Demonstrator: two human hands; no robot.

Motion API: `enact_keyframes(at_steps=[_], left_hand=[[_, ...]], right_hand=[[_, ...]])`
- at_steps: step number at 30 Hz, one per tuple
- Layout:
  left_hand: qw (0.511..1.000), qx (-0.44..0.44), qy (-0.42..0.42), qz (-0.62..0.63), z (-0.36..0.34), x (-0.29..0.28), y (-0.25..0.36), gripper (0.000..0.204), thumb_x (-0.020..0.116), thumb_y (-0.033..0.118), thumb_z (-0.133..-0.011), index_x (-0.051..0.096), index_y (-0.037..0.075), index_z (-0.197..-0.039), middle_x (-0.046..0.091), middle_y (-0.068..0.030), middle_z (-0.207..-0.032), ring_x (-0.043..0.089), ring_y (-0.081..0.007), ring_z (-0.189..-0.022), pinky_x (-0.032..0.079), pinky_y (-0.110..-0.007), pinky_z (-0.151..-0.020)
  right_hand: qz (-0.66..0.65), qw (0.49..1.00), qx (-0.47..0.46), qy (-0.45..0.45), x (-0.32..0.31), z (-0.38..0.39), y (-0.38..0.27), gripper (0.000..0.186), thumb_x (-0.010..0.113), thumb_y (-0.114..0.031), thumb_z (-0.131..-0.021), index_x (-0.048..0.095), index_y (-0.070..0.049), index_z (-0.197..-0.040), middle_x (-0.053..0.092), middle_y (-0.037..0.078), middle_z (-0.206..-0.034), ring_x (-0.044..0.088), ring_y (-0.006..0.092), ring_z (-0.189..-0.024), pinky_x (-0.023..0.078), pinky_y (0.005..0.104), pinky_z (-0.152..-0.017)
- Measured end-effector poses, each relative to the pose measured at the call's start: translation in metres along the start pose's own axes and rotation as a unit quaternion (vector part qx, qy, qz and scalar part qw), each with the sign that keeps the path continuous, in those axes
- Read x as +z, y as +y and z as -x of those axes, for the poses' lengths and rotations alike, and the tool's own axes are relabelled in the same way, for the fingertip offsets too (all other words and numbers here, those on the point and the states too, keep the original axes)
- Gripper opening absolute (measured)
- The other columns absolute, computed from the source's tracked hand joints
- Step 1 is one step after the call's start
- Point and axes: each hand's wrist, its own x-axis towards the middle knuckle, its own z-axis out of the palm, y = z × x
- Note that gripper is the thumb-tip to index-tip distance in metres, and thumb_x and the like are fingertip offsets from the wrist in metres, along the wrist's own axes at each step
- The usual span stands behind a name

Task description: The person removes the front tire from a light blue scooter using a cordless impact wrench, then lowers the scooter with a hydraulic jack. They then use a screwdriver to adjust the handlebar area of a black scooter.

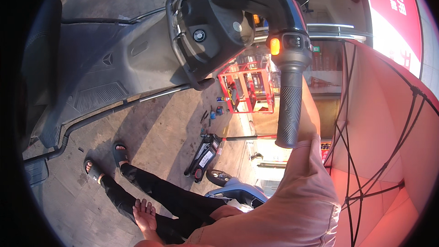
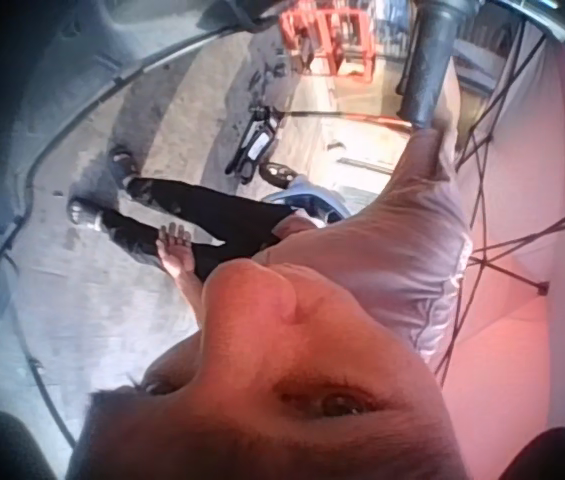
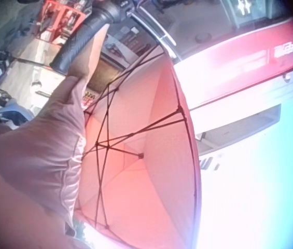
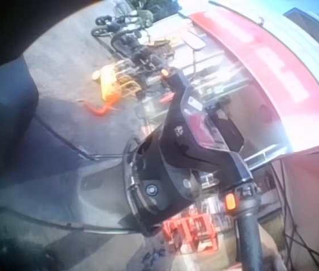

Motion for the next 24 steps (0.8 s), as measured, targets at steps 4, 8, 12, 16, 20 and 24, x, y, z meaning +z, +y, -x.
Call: enact_keyframes(at_steps=[4, 8, 12, 16, 20, 24], left_hand=[[1.0, -0.005, -0.018, -0.015, 0.001, -0.005, 0.004, 0.049, 0.056, 0.048, -0.088, 0.05, 0.016, -0.125, 0.057, -0.0041, -0.118, 0.055, -0.022, -0.098, 0.048, -0.036, -0.08], [0.999, -0.017, -0.017, -0.021, -0.001, -0.007, 0.008, 0.057, 0.057, 0.052, -0.085, 0.047, 0.019, -0.13, 0.054, -0.0019, -0.121, 0.052, -0.0217, -0.099, 0.046, -0.036, -0.082], [0.997, -0.055, -0.032, -0.038, 0.003, -0.009, 0.012, 0.072, 0.059, 0.055, -0.082, 0.037, 0.018, -0.14, 0.04, -0.0109, -0.14, 0.037, -0.0326, -0.127, 0.029, -0.05, -0.105], [0.995, -0.092, -0.028, -0.023, 0.01, -0.003, 0.021, 0.066, 0.059, 0.051, -0.084, 0.04, 0.015, -0.137, 0.044, -0.0098, -0.137, 0.042, -0.0312, -0.122, 0.034, -0.049, -0.101], [0.98, -0.152, -0.106, -0.079, -0.009, 0.025, 0.034, 0.059, 0.056, 0.045, -0.089, 0.042, 0.012, -0.136, 0.05, -0.0084, -0.132, 0.047, -0.027, -0.116, 0.038, -0.043, -0.098], [0.955, -0.092, -0.105, -0.262, -0.08, 0.072, 0.03, 0.045, 0.058, 0.037, -0.09, 0.05, 0.008, -0.124, 0.061, -0.0087, -0.108, 0.059, -0.0194, -0.087, 0.049, -0.032, -0.073]], right_hand=[[0.037, 0.999, -0.018, 0.012, -0.004, 0.001, -0.001, 0.025, 0.05, -0.019, -0.094, 0.054, -0.003, -0.112, 0.06, 0.009, -0.096, 0.062, 0.0151, -0.08, 0.051, 0.0265, -0.069], [0.112, 0.993, -0.039, 0.01, -0.006, -0.001, 0.001, 0.025, 0.05, -0.02, -0.094, 0.055, -0.003, -0.112, 0.06, 0.009, -0.095, 0.063, 0.015, -0.079, 0.051, 0.0261, -0.067], [0.185, 0.981, -0.054, 0.011, -0.008, -0.002, 0.0, 0.025, 0.05, -0.02, -0.095, 0.055, -0.003, -0.111, 0.061, 0.009, -0.094, 0.063, 0.0149, -0.077, 0.051, 0.0258, -0.066], [0.255, 0.964, -0.075, 0.009, -0.007, -0.006, 0.008, 0.026, 0.05, -0.021, -0.095, 0.056, -0.003, -0.111, 0.061, 0.009, -0.093, 0.063, 0.0148, -0.076, 0.05, 0.0254, -0.065], [0.326, 0.941, -0.091, 0.0, 0.0, -0.011, 0.027, 0.026, 0.05, -0.022, -0.095, 0.057, -0.003, -0.111, 0.061, 0.009, -0.092, 0.063, 0.0147, -0.074, 0.05, 0.0251, -0.063], [0.364, 0.925, -0.112, 0.005, 0.008, -0.008, 0.039, 0.027, 0.05, -0.023, -0.095, 0.057, -0.003, -0.111, 0.061, 0.009, -0.091, 0.064, 0.0146, -0.073, 0.05, 0.0247, -0.062]])
